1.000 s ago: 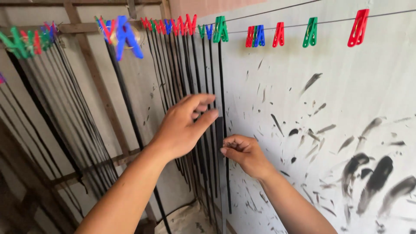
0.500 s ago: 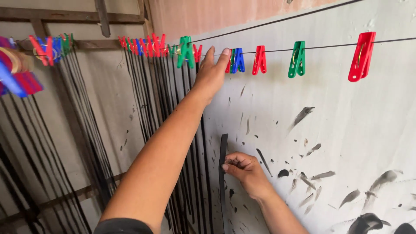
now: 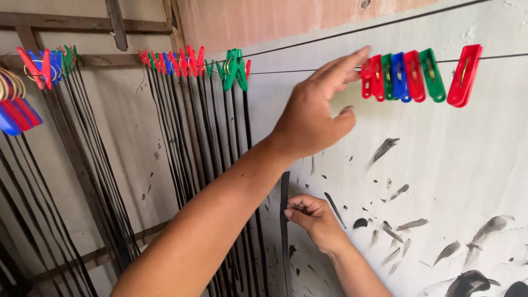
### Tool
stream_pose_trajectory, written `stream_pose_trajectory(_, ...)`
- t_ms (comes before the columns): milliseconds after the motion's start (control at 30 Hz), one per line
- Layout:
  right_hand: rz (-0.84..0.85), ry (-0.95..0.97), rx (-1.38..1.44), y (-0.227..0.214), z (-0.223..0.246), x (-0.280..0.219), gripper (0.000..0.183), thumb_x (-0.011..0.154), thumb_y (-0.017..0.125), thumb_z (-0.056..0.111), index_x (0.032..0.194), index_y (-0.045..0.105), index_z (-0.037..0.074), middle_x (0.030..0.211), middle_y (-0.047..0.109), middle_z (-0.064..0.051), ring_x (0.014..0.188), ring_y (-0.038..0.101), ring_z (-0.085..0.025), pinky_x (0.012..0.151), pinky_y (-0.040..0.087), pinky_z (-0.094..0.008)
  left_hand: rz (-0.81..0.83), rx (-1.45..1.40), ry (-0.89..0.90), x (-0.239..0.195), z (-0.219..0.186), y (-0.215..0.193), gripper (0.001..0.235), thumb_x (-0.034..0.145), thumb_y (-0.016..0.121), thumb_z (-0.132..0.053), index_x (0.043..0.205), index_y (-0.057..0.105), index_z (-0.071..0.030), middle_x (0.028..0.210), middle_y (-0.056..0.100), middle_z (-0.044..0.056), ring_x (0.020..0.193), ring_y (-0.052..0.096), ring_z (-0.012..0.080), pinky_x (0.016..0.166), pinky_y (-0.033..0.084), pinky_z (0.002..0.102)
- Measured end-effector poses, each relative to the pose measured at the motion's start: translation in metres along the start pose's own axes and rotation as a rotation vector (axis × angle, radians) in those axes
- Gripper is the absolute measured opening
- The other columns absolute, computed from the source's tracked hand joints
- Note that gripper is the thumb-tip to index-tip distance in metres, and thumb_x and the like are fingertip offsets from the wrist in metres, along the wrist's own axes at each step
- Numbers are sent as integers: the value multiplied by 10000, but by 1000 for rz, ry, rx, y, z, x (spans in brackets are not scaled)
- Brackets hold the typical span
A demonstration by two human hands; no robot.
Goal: Applying edge finish to leather straps by pulling them through a manual applicator tool and hanging them to dry.
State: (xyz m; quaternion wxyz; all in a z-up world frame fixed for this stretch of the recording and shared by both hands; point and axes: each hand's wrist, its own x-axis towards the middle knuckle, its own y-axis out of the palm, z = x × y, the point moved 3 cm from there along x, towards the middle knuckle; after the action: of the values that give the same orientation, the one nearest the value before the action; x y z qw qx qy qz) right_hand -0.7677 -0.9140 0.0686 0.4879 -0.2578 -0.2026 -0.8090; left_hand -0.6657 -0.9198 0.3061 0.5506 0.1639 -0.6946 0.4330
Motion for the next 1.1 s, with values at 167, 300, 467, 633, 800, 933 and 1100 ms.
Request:
stream_pose_trajectory(167,3,-13,10,5,4,3,71,892,734,-39,923,752,23,815,683,-47,763,598,-154,728,506,-279,41,327,197,14,5,12,791,893,745,84,1541,383,-188,1565,536,17,1492,551,219,1319,461,362)
stream_pose_trajectory(300,-4,-8,-15,7,12,3,70,890,740,-39,898,749,31,818,683,-44,766,595,-150,730,500,-276,-72,298,239,22,16,8,613,905,809,51,1410,527,-153,1442,627,44,1365,644,220,1213,531,344)
stream_pose_trajectory(467,-25,10,45,-1,11,14,79,876,746,-32,881,733,45,808,660,-36,773,587,-155,749,489,-294,-1,262,5,28,24,-17,496,927,784,-207,1365,556,-254,1311,727,98,1203,705,253,1039,579,433)
stream_pose_trajectory(633,75,28,189,-16,14,38,54,914,704,-12,923,719,40,814,682,-58,689,584,-110,566,390,-210,72,-121,-133,35,44,-39,387,951,723,-156,1310,590,-210,1305,712,7,1274,662,171,1085,463,340)
stream_pose_trajectory(800,194,-44,365,-15,39,57,52,927,671,-6,972,696,6,848,706,-91,784,694,-218,772,537,-281,155,-300,-160,38,52,-48,487,1020,661,-323,1467,529,-180,1330,694,32,1299,597,112,1156,403,271)
stream_pose_trajectory(933,225,-91,465,-17,51,67,102,901,680,25,998,681,-7,857,696,-170,821,659,-289,848,484,-367,174,-357,-240,42,58,-48,374,1017,587,-346,1278,652,-87,1592,448,10,1404,480,113,1203,331,295)
stream_pose_trajectory(1100,306,-152,525,-13,69,73,72,899,686,67,925,649,11,859,668,-165,848,619,-324,893,450,-426,200,-391,-298,43,57,-46,629,994,493,-499,1474,523,-93,1492,587,56,1433,485,161,1237,270,321)
